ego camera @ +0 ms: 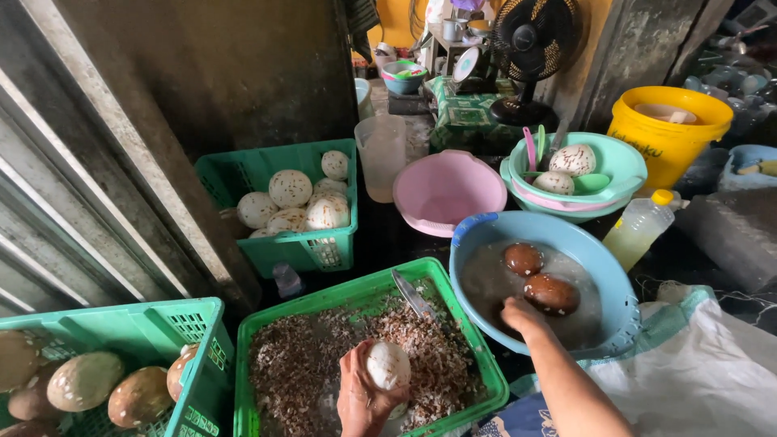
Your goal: The person sits on the floor and uses a knife to peel the outer husk off of coconuts. They hold the coconut in one hand and scrape away the fibers with the knife, then place the peeled coconut into a green crate.
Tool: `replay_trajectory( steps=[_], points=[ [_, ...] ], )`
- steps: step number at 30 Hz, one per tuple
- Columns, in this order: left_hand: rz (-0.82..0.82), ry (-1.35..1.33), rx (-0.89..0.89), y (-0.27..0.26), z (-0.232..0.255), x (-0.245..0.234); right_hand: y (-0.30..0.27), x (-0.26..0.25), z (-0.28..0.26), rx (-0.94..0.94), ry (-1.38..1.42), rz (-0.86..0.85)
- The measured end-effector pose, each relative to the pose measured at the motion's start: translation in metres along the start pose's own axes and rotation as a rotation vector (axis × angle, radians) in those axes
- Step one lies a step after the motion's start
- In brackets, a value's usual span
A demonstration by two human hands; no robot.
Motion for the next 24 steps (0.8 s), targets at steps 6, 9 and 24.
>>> replay_trajectory(
  steps=[6,9,24],
  points=[
    [0.004,0.029,-0.134,-0.009,0.024,-0.002,-0.043,-0.023,-0.013,0.05,0.197,0.194],
    [-0.004,-0.006,-0.088,-0.008,0.019,-0.003,-0.039,-0.014,-0.005,0.01,0.939,0.257],
    [0.029,-0.006,-0.023,-0.013,0.021,0.0,-0.061,-0.025,-0.017,0.076,0.08,0.339]
  ],
)
Point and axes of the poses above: each hand's wrist, its own y-axis towards the middle knuckle, its own x-axis out of the palm, z = x × y, the point moved 1 cm from there along y, towards the middle knuckle, and after that the axes turned 15 degrees about -y, right-handed, at the moved point
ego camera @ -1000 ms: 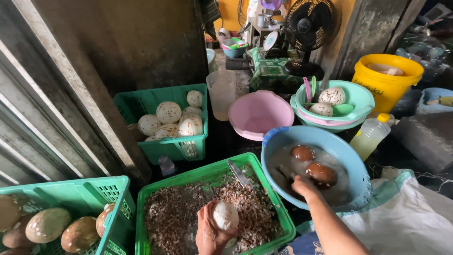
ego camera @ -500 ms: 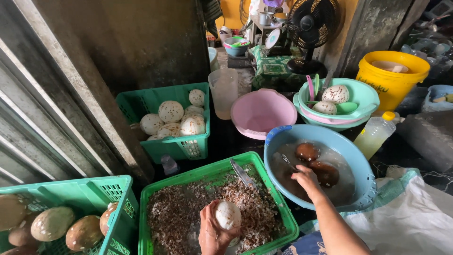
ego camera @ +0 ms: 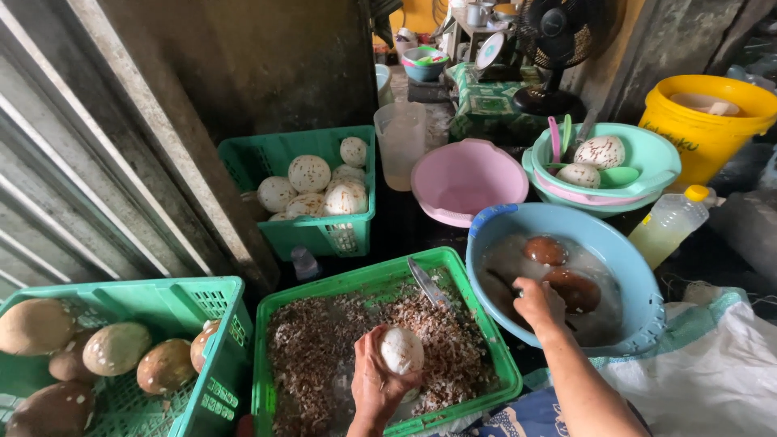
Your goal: The person sits on the floor and uses a knife to peel the outer husk off of coconuts. They hold the coconut in one hand and scrape away the fibers with the knife, then place the peeled coconut into a green crate.
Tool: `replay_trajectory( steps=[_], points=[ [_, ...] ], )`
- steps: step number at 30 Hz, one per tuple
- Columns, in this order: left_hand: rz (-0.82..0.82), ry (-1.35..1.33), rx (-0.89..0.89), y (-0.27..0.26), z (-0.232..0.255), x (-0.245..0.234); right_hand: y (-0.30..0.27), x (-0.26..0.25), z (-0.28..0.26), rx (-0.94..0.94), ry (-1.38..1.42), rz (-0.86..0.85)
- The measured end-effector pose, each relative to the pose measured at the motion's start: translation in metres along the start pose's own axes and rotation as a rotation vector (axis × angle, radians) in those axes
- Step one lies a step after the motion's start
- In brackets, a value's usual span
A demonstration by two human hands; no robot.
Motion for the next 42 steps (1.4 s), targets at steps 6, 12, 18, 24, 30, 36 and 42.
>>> replay_trajectory(
  steps=[6,12,18,24,30,36,42],
  points=[
    [-0.021,0.048,-0.012,0.001,-0.003,0.0,-0.015,-0.01,-0.004,-0.066,-0.022,0.014],
    [-0.043,0.07,0.053,0.013,-0.03,0.002,-0.03,-0.011,-0.006,-0.099,0.024,0.039],
    [0.017,0.114,-0.124,-0.006,0.029,-0.007,-0.011,0.003,0.006,0.197,0.408,0.072],
    [0.169,-0.025,0.372,0.089,-0.094,0.021,-0.016,-0.013,0.007,0.324,0.739,0.038],
    [-0.298,0.124,0.08,0.062,0.115,0.102,0.015,0.011,0.004,0.21,1.261,0.4],
    [-0.688,0.82,0.498,0.095,0.137,0.243,0.04,0.033,0.038,0.337,0.909,0.754],
    [-0.728,1.03,0.413,0.145,0.056,0.31,0.033,0.02,0.027,0.279,1.193,0.5]
  ],
)
Point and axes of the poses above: each hand's wrist, its own y-axis towards the middle knuckle, its own x-axis out of the palm, z = x × y, the point moved 1 cm from there along y, towards the middle knuckle, and after that the axes turned 15 degrees about -y, right-handed, at the moved point
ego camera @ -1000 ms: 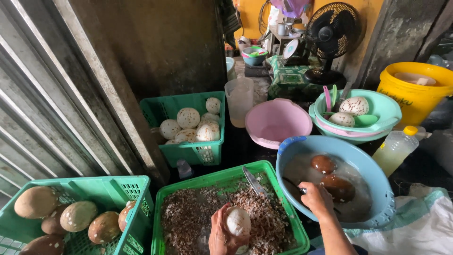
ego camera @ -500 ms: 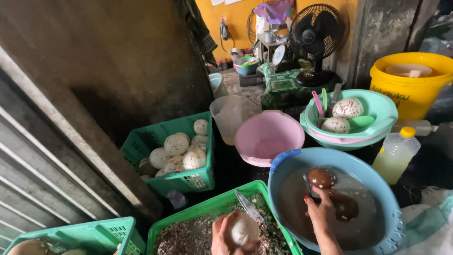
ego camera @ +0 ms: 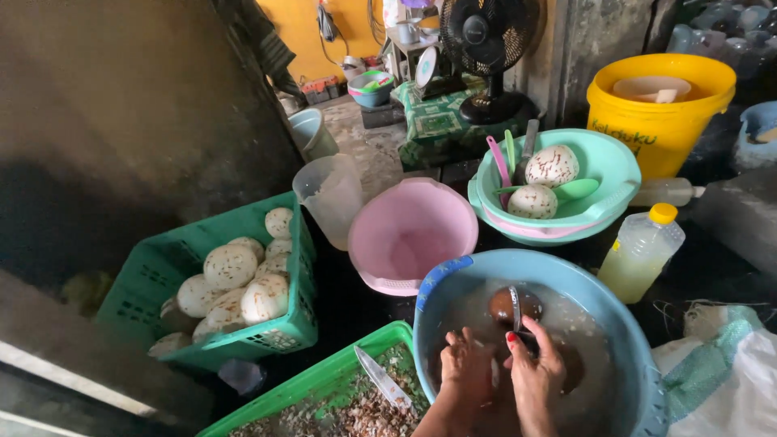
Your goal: The person sits on the floor and uses a knife to peel the outer husk off of coconuts. They hold the coconut in one hand and scrape away the fibers with the knife, then place the peeled coconut into a green crate.
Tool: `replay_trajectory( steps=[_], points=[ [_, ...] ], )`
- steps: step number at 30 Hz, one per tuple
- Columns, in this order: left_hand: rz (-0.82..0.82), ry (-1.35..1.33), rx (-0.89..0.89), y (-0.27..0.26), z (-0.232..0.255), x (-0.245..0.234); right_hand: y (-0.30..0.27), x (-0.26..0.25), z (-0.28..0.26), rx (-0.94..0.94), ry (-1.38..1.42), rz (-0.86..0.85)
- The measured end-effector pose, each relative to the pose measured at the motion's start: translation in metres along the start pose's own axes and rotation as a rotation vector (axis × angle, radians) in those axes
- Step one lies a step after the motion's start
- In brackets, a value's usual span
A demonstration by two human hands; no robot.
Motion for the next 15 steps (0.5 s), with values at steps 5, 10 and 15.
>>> replay_trajectory(
  steps=[5,10,15],
  points=[
    [-0.173,-0.187,-0.066,-0.001,0.013,-0.027,0.005,0.01,0.01,0.003,0.124,0.062],
    [-0.241,-0.221,-0.19,0.021,0.004,0.014,0.003,0.006,-0.004,0.03,0.167,0.042],
    [0.07,-0.377,-0.072,-0.014,0.005,0.0,-0.002,0.001,-0.02,0.123,0.25,0.015]
  ],
)
Point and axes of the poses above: each hand's wrist, its own y-axis towards the middle knuckle, its own x-axis out of the palm, z = x × y, the point moved 1 cm from there along y, towards the middle knuckle, and after that the axes turned 15 degrees about -y, right-handed, at the moved point
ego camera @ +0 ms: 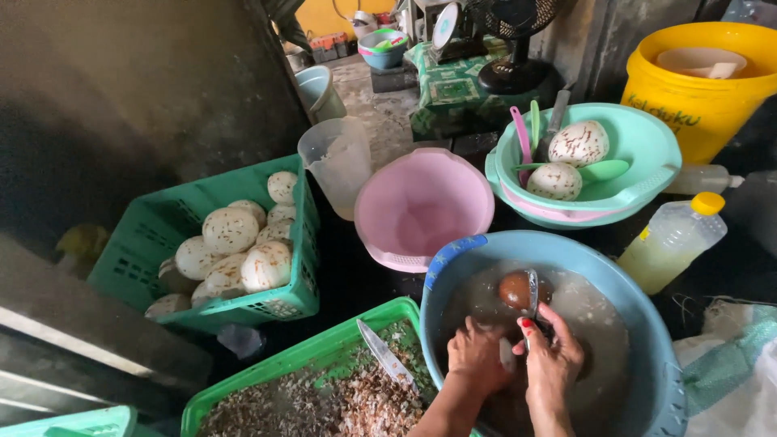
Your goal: The person sits on the floor and uses a knife to peel the outer husk off of coconuts. They hold the coconut in one hand and scrape away the fibers with the knife, then place the peeled coconut into a green crate.
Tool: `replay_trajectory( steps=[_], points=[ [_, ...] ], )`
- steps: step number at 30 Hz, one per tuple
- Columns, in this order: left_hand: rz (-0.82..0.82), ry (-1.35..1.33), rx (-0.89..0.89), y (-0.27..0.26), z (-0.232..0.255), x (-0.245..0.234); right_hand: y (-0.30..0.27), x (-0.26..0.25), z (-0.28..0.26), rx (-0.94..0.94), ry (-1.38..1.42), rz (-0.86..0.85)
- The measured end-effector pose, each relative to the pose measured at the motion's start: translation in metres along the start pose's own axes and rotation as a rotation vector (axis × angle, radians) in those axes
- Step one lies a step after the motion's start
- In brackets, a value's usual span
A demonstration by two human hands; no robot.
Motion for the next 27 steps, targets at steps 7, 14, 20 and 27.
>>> replay_trajectory(
  steps=[7,14,20,27],
  points=[
    [0.407,-0.699,0.138,-0.028,-0.013,-0.101,-0.012,-0.003,-0.028,0.209,0.089,0.088],
    [1.105,-1.596,-0.227,-0.023,-0.052,-0.268,-0.008,-0.001,-0.024,0.282,0.055,-0.021],
    [1.053,-1.506,-0.238,-0.024,-0.056,-0.309,-0.009,0.003,-0.03,0.25,0.013,-0.064],
    [0.351,-1.541,0.322,0.071,-0.046,-0.137,0.026,-0.052,-0.041,0.191,-0.041,0.027]
  ],
)
Point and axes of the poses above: each hand's wrist, its own y-axis towards the middle knuckle, its own x-axis out of the palm, z = x × y, the point moved 1 cm from there along y, towards the middle knuckle, and after that the axes turned 15 degrees about -y, right-handed, at the moved point
